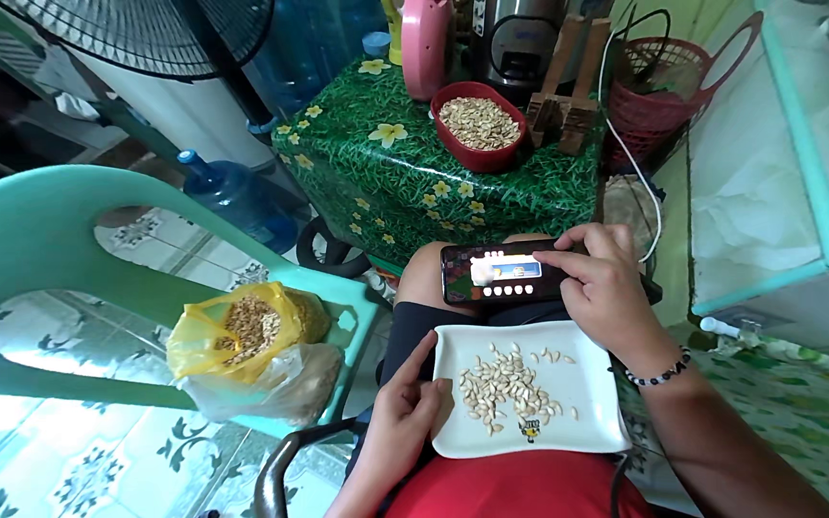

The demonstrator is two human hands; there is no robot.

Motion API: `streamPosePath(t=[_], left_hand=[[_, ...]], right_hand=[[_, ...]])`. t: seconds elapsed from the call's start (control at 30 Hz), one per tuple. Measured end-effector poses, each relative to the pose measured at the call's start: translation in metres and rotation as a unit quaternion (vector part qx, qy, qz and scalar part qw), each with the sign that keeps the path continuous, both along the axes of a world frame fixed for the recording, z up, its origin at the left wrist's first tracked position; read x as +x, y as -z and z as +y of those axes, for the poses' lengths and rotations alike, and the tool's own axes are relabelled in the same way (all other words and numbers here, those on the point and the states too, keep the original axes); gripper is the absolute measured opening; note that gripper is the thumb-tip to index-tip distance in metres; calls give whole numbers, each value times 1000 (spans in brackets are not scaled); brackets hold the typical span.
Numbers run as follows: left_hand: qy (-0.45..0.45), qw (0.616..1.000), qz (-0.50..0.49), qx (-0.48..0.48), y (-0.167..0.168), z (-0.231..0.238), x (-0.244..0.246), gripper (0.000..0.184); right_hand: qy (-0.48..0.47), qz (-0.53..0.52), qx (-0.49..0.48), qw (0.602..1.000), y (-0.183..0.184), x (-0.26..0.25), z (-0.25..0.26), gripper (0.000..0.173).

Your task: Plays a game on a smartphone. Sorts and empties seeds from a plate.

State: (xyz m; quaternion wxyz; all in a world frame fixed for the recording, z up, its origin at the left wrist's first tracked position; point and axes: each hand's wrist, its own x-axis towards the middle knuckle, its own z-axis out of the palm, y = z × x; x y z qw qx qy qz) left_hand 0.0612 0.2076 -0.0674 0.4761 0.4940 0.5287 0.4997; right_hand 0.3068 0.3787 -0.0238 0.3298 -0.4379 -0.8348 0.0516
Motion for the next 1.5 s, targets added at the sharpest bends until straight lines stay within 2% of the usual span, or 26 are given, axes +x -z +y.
streamPosePath(t=[0.6, 1.03, 1.5], left_hand=[[1, 1000, -3, -3, 1, 0, 0, 58], [-1, 1000, -2, 1, 0, 0, 0, 58], [-3, 1000, -2, 0, 1, 0, 1, 58]], right_hand=[[4, 11, 1, 1000, -4, 5, 0, 44], [10, 19, 2, 1000, -2, 21, -5, 39], [13, 24, 5, 1000, -1, 14, -4, 44]])
